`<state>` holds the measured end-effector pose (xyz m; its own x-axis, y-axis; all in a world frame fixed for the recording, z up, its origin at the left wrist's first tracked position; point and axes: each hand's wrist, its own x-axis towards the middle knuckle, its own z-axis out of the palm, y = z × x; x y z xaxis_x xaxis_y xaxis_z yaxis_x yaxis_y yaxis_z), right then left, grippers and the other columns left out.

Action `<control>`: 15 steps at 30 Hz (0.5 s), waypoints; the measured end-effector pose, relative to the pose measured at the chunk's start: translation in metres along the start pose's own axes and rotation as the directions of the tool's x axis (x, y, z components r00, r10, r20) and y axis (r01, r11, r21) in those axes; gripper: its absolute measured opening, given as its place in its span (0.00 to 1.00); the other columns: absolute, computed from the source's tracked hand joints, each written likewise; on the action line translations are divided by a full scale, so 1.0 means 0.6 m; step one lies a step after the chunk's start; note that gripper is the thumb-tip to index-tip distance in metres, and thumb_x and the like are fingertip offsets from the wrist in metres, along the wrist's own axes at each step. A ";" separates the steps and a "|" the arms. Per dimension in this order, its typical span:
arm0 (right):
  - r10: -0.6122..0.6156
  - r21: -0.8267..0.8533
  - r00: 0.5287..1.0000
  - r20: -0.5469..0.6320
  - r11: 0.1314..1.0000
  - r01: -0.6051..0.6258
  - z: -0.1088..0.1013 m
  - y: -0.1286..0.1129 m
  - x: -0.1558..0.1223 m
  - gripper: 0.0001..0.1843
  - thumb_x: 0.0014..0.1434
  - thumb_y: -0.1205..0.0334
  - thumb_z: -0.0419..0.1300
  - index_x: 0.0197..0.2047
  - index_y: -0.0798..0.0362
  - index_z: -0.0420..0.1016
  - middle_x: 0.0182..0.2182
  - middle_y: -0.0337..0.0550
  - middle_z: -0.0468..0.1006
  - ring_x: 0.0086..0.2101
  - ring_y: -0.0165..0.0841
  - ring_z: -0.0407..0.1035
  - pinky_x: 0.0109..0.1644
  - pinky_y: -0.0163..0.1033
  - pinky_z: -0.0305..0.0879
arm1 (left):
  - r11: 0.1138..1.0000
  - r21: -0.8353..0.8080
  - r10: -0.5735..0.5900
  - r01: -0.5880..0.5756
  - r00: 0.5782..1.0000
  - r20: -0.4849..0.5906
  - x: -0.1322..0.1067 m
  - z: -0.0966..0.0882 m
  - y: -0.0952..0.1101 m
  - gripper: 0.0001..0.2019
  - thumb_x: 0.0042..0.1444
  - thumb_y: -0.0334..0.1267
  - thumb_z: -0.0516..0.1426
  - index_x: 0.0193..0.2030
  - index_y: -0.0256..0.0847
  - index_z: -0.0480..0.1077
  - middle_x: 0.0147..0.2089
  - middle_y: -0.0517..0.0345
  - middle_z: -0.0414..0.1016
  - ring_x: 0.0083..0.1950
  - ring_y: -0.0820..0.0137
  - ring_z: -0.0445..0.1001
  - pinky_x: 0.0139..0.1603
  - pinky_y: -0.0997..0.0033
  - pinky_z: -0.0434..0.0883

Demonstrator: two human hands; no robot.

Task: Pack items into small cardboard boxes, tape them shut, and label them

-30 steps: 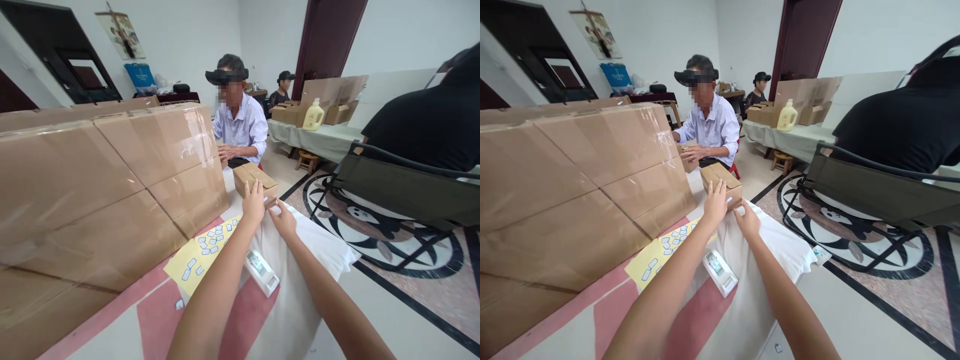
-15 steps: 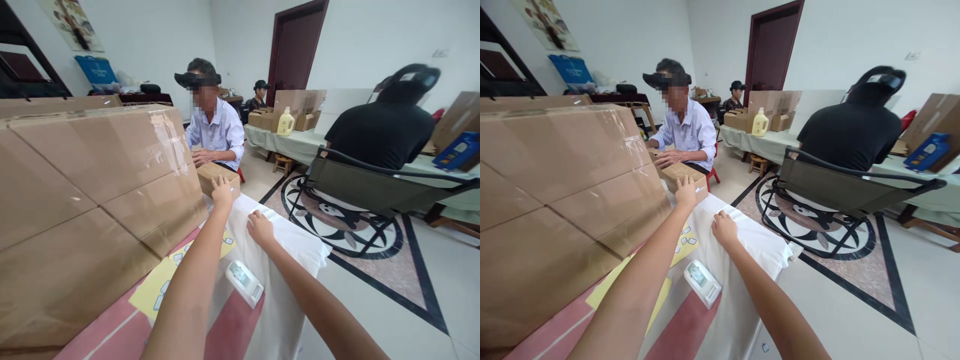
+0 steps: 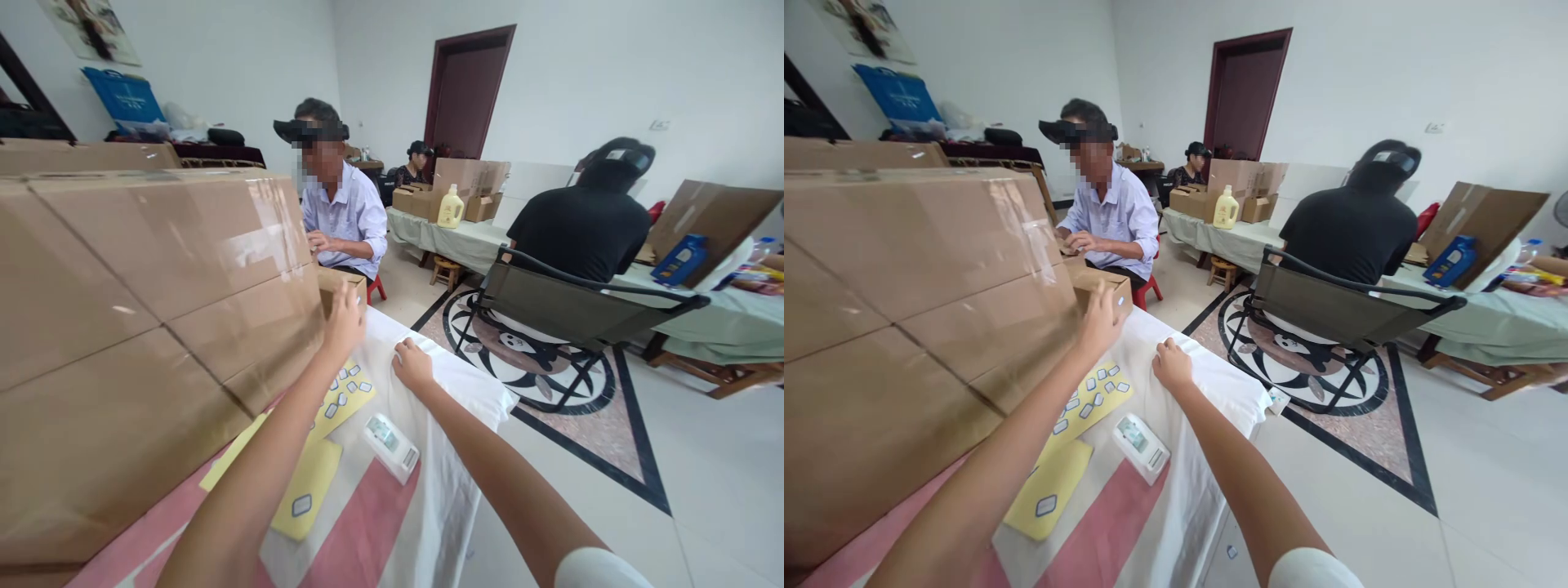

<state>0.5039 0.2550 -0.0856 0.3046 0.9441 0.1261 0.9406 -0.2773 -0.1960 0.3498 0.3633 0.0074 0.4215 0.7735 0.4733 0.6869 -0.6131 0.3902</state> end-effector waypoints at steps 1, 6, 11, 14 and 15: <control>0.005 -0.002 1.000 0.003 1.000 -0.005 -0.003 -0.001 -0.001 0.17 0.71 0.59 0.50 0.58 0.48 0.73 0.57 0.49 0.71 0.52 0.40 0.71 0.46 0.41 0.68 | 0.997 -0.011 0.076 -0.076 0.997 0.001 -0.047 -0.015 0.009 0.30 0.63 0.35 0.57 0.71 0.33 0.60 0.81 0.39 0.44 0.81 0.49 0.44 0.75 0.48 0.62; 0.045 -0.004 0.998 0.037 0.999 -0.045 -0.028 -0.019 -0.015 0.15 0.73 0.60 0.50 0.57 0.50 0.74 0.58 0.48 0.72 0.53 0.40 0.71 0.51 0.43 0.70 | 0.963 0.004 0.269 -0.270 0.962 0.040 -0.357 -0.107 -0.035 0.14 0.69 0.39 0.50 0.37 0.47 0.76 0.65 0.60 0.76 0.70 0.58 0.71 0.60 0.60 0.77; 0.093 -0.026 0.987 0.131 0.996 -0.091 -0.087 -0.071 -0.039 0.17 0.70 0.54 0.62 0.57 0.54 0.74 0.58 0.50 0.75 0.53 0.41 0.73 0.57 0.53 0.73 | 0.989 0.067 -0.122 0.128 0.988 -0.091 -0.639 -0.279 -0.265 0.14 0.66 0.48 0.53 0.38 0.50 0.79 0.54 0.58 0.84 0.56 0.59 0.80 0.59 0.56 0.77; 0.113 -0.056 0.969 0.218 0.993 -0.103 -0.131 -0.141 -0.041 0.16 0.69 0.56 0.63 0.54 0.56 0.75 0.51 0.48 0.79 0.47 0.38 0.76 0.52 0.50 0.76 | 0.875 0.070 -0.436 0.478 0.844 -0.314 -0.774 -0.414 -0.383 0.17 0.61 0.54 0.53 0.34 0.48 0.77 0.53 0.50 0.81 0.55 0.52 0.79 0.59 0.48 0.75; 0.085 -0.051 0.970 0.229 0.996 -0.076 -0.143 -0.175 -0.041 0.14 0.68 0.57 0.64 0.52 0.57 0.77 0.48 0.47 0.80 0.44 0.37 0.77 0.49 0.48 0.77 | 0.828 0.070 -0.491 0.557 0.779 -0.391 -0.811 -0.454 -0.411 0.18 0.60 0.54 0.52 0.32 0.46 0.76 0.55 0.46 0.79 0.56 0.50 0.77 0.60 0.44 0.74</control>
<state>0.4109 0.2456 0.0156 0.3413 0.9327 -0.1166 0.9213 -0.3565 -0.1551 -0.1859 0.0941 -0.1041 -0.2405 0.8401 0.4861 0.8449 -0.0654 0.5310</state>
